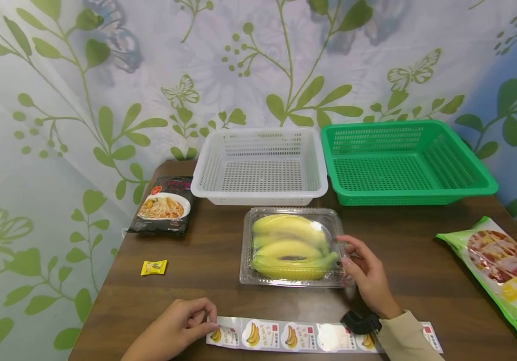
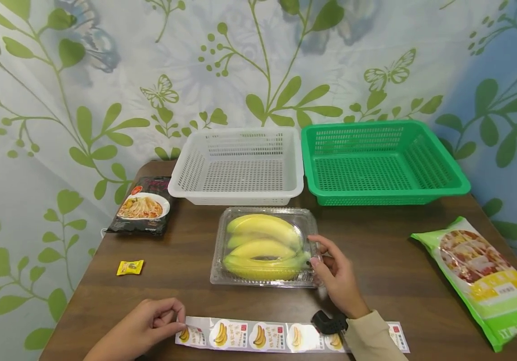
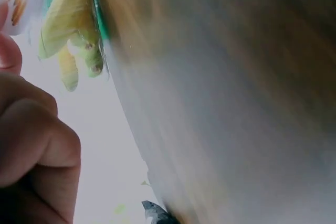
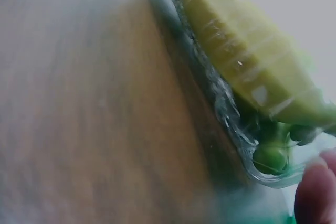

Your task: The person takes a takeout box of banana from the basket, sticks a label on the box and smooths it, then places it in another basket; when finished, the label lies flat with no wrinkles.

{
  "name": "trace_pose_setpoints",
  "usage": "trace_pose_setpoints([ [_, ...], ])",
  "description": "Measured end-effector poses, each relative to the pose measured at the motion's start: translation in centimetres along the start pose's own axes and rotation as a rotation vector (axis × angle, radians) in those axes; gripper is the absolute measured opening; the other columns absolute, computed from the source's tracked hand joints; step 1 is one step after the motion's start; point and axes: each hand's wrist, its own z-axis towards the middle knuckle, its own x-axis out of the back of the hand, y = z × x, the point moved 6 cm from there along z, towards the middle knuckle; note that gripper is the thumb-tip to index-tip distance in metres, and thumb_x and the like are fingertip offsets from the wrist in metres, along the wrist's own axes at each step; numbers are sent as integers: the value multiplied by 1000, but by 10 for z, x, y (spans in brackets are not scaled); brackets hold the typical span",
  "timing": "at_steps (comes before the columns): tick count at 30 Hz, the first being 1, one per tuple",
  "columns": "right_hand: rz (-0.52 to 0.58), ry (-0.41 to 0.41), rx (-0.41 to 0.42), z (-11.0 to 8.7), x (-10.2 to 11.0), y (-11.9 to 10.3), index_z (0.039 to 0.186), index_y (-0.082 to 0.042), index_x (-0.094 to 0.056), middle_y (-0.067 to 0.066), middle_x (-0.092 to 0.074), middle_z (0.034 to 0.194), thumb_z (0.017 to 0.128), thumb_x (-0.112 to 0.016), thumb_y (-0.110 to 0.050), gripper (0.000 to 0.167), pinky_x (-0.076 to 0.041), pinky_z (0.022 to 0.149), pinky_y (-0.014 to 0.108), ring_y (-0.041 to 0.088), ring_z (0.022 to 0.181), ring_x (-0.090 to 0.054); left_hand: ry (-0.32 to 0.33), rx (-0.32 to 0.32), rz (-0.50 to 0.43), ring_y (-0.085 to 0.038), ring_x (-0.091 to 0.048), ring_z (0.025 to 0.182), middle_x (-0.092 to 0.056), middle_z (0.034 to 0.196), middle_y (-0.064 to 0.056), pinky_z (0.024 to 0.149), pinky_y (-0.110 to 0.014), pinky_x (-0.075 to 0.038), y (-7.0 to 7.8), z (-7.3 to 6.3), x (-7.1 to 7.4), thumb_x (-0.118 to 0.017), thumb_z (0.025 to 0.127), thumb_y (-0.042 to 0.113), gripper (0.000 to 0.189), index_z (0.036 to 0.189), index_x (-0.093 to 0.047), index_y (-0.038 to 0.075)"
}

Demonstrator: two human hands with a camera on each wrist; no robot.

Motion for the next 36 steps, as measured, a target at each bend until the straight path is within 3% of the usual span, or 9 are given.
trace_pose_setpoints([
  [4,-10,27,57,-1,1,2,138,11,-52,12,-50,103,93,-49,20,46,-43,52,29,14,69,-52,6,6,-44,6,-29,57,-33,65,11,53,-15,-34,-1,-5,5,-69,99,21,5,98,-65,18],
  [10,-45,7,-26,-2,0,5,140,7,-52,9,-49,103,96,-50,16,45,-46,53,30,14,70,-53,34,15,-80,5,-32,59,-34,66,7,49,-22,-34,1,-10,13,-69,99,22,8,99,-63,17],
  [15,-41,-9,-32,-1,-3,0,141,7,-52,9,-49,102,96,-50,16,45,-48,51,31,14,66,-55,61,52,-62,4,-35,60,-37,70,12,47,-24,-34,4,-12,22,-70,98,25,10,99,-64,17],
  [19,-53,-20,-11,0,-4,-3,141,8,-51,11,-51,101,96,-50,16,46,-49,49,30,15,63,-56,110,57,4,3,-33,59,-35,69,13,48,-22,-35,6,-9,33,-71,98,25,8,98,-65,20],
  [24,-83,-6,-36,-1,-1,0,142,5,-52,11,-50,101,97,-52,13,45,-47,50,30,15,63,-55,150,28,127,3,-30,57,-33,67,15,50,-19,-34,13,7,44,-72,98,27,8,98,-64,23],
  [28,-95,-17,-63,-3,-1,4,144,3,-51,13,-49,101,99,-52,10,45,-48,53,31,15,65,-56,138,12,155,2,-31,57,-34,65,15,50,-19,-33,21,23,49,-73,97,26,9,97,-65,21],
  [36,-84,-21,-50,-1,-2,5,143,4,-51,14,-49,102,98,-52,13,47,-50,55,29,14,66,-56,113,-80,234,1,-29,54,-34,62,15,51,-19,-32,47,62,51,-74,97,23,9,96,-65,23],
])
